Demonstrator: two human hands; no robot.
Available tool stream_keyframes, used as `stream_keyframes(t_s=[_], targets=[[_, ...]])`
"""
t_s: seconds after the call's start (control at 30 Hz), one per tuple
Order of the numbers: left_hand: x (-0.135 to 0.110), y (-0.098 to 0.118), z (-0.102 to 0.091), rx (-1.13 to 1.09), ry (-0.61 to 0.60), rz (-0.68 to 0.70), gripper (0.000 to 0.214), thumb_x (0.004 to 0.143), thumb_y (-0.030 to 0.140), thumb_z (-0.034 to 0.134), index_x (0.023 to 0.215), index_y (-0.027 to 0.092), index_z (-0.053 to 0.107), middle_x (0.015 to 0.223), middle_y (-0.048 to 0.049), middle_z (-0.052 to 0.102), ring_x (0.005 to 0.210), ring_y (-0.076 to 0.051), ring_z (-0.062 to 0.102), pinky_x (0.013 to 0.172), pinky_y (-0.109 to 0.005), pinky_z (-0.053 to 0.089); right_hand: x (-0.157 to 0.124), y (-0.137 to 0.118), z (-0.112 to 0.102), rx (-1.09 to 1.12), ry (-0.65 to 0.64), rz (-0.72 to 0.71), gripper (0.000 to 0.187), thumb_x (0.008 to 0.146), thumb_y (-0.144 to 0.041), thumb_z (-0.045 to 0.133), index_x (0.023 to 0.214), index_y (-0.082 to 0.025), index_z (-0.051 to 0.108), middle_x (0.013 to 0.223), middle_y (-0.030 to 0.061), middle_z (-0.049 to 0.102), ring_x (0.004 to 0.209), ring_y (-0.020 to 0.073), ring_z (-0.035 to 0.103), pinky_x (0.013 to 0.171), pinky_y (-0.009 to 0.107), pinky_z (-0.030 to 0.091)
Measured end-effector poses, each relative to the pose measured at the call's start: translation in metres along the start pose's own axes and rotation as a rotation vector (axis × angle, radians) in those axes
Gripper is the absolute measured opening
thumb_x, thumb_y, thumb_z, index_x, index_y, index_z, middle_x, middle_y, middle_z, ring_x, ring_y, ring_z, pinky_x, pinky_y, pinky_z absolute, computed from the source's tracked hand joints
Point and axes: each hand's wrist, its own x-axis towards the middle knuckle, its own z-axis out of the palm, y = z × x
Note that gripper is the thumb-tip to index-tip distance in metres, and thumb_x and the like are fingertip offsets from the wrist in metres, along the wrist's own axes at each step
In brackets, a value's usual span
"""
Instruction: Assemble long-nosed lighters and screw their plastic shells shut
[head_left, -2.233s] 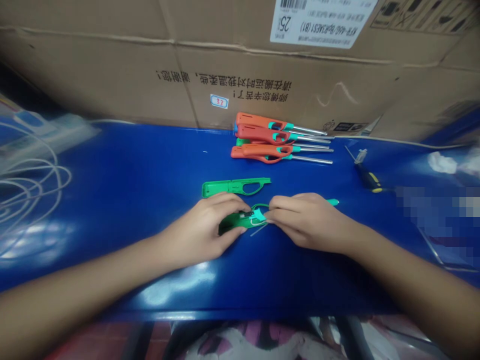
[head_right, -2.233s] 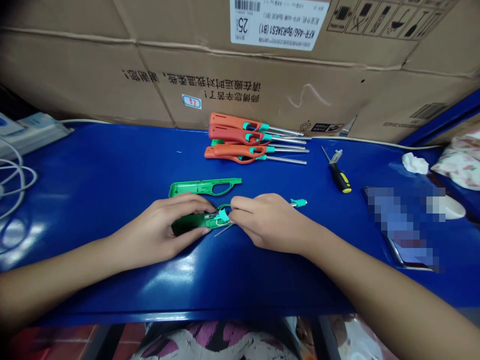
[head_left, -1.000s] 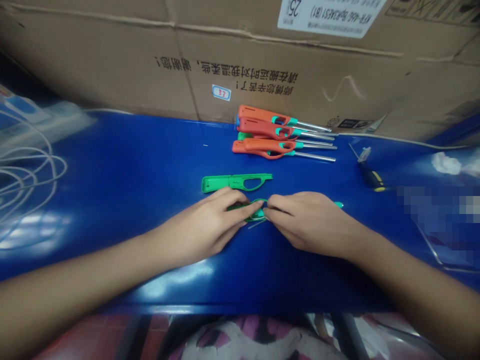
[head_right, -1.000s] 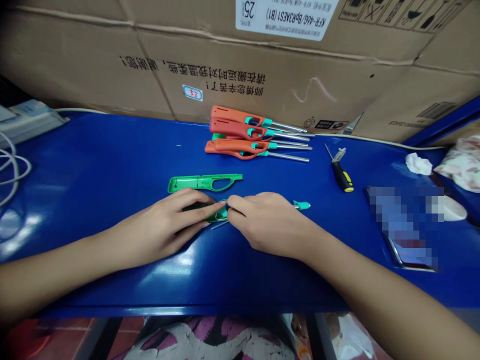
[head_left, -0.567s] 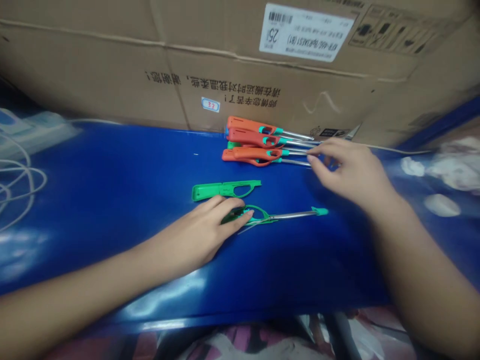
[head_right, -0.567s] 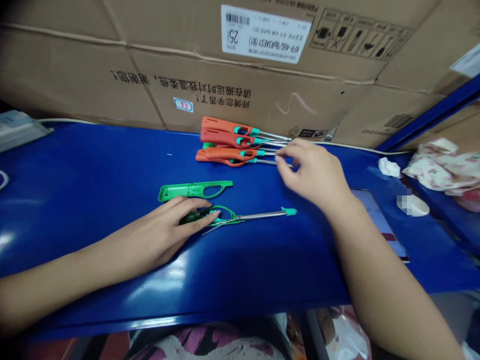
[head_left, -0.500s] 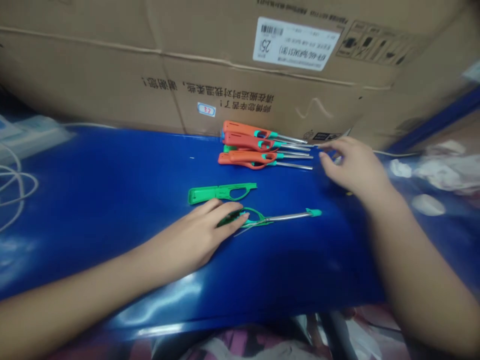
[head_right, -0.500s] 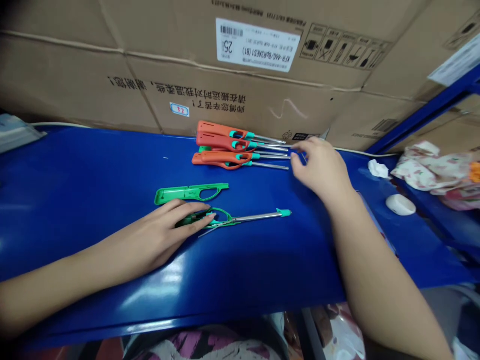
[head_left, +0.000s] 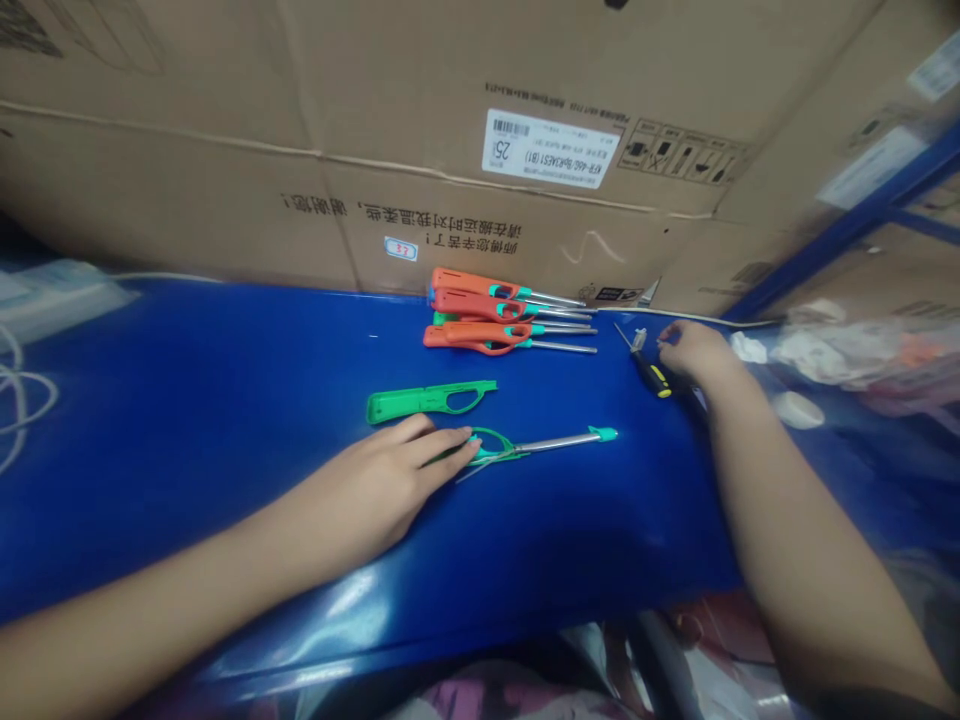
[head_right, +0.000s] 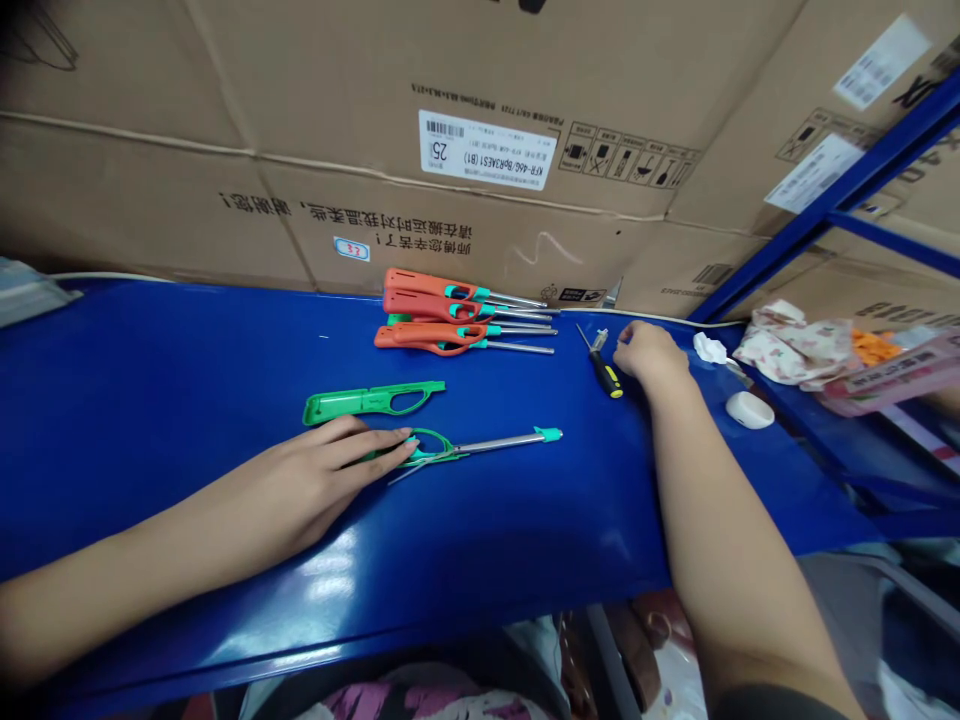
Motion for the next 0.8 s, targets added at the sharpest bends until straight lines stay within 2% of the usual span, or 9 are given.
stream_keyframes(t_s=[0.1, 0.17, 0.37, 0.5, 0.57, 0.63, 0.7, 0.73, 0.8], targets=[[0.0, -0.001, 0.001, -0.015, 0.001, -0.008, 0.052, 0.093, 0.005, 0.048, 0.143, 0.015, 0.057, 0.143, -0.0113, 0.061, 0.121, -0.03, 0.058, 0.102, -0.045, 0.053, -0.004, -0.007, -0.001, 0.037, 0.027, -0.096, 0.031, 0.087, -0.027, 0.055, 0.114, -0.02, 0.068, 0.109, 0.0144, 0.072, 0.096, 0.0281, 0.068, 0.077, 0.035, 0.05], [-0.001, -0.002, 0.002, -0.038, 0.015, -0.017, 0.052, 0.093, 0.006, 0.048, 0.144, 0.018, 0.056, 0.144, -0.0104, 0.06, 0.122, -0.029, 0.058, 0.103, -0.044, 0.053, -0.007, -0.012, 0.0, 0.051, 0.007, -0.142, 0.027, 0.087, -0.026, 0.055, 0.109, -0.022, 0.07, 0.103, 0.0119, 0.073, 0.093, 0.0259, 0.068, 0.076, 0.033, 0.049], [-0.001, -0.003, 0.003, -0.062, 0.025, -0.01, 0.051, 0.096, 0.007, 0.047, 0.145, 0.019, 0.054, 0.145, -0.0102, 0.059, 0.122, -0.028, 0.058, 0.101, -0.044, 0.055, -0.012, -0.014, 0.0, 0.037, -0.038, -0.071, 0.019, 0.075, -0.016, 0.063, 0.093, -0.019, 0.07, 0.095, 0.014, 0.073, 0.083, 0.0267, 0.069, 0.069, 0.033, 0.049], [-0.001, -0.003, 0.002, -0.064, 0.007, -0.027, 0.049, 0.099, 0.01, 0.045, 0.146, 0.019, 0.054, 0.147, -0.0107, 0.058, 0.125, -0.029, 0.058, 0.101, -0.047, 0.056, -0.015, -0.013, -0.007, 0.062, -0.02, -0.018, 0.032, 0.07, -0.012, 0.068, 0.102, -0.016, 0.067, 0.094, 0.0185, 0.072, 0.082, 0.0328, 0.07, 0.069, 0.038, 0.051], [0.0, -0.002, 0.001, -0.091, 0.03, -0.059, 0.044, 0.101, 0.014, 0.045, 0.143, 0.021, 0.057, 0.145, -0.011, 0.059, 0.126, -0.029, 0.059, 0.101, -0.048, 0.057, -0.025, -0.02, -0.014, 0.108, 0.028, -0.049, 0.039, 0.073, -0.013, 0.068, 0.111, -0.012, 0.063, 0.098, 0.0221, 0.071, 0.088, 0.0356, 0.07, 0.073, 0.042, 0.053], [0.002, 0.0, -0.001, -0.16, 0.084, -0.1, 0.041, 0.102, 0.019, 0.047, 0.141, 0.022, 0.059, 0.142, -0.0116, 0.061, 0.126, -0.028, 0.06, 0.102, -0.048, 0.056, -0.045, -0.035, -0.022, 0.192, 0.088, -0.161, 0.041, 0.08, -0.015, 0.064, 0.121, -0.011, 0.058, 0.106, 0.0219, 0.069, 0.095, 0.0338, 0.069, 0.081, 0.042, 0.053], [0.005, 0.003, -0.005, -0.27, 0.17, -0.165, 0.041, 0.101, 0.025, 0.052, 0.141, 0.022, 0.059, 0.139, -0.0116, 0.064, 0.126, -0.026, 0.062, 0.105, -0.046, 0.055, -0.078, -0.057, -0.026, 0.29, 0.109, -0.321, 0.036, 0.088, -0.019, 0.059, 0.124, -0.016, 0.057, 0.109, 0.0154, 0.07, 0.095, 0.0273, 0.068, 0.083, 0.038, 0.053], [0.007, 0.006, -0.007, -0.335, 0.219, -0.211, 0.042, 0.101, 0.028, 0.055, 0.142, 0.021, 0.058, 0.138, -0.0114, 0.065, 0.125, -0.025, 0.063, 0.106, -0.045, 0.055, -0.098, -0.07, -0.027, 0.367, 0.102, -0.445, 0.029, 0.091, -0.022, 0.057, 0.12, -0.02, 0.059, 0.108, 0.0111, 0.071, 0.094, 0.0237, 0.069, 0.082, 0.035, 0.054], [0.01, 0.011, -0.012, -0.481, 0.316, -0.309, 0.043, 0.098, 0.034, 0.06, 0.139, 0.02, 0.062, 0.136, -0.01, 0.067, 0.124, -0.025, 0.065, 0.108, -0.043, 0.054, -0.141, -0.093, -0.025, 0.663, 0.04, -0.86, 0.016, 0.094, -0.022, 0.057, 0.108, -0.02, 0.063, 0.104, 0.0092, 0.071, 0.093, 0.0225, 0.068, 0.078, 0.035, 0.054]])
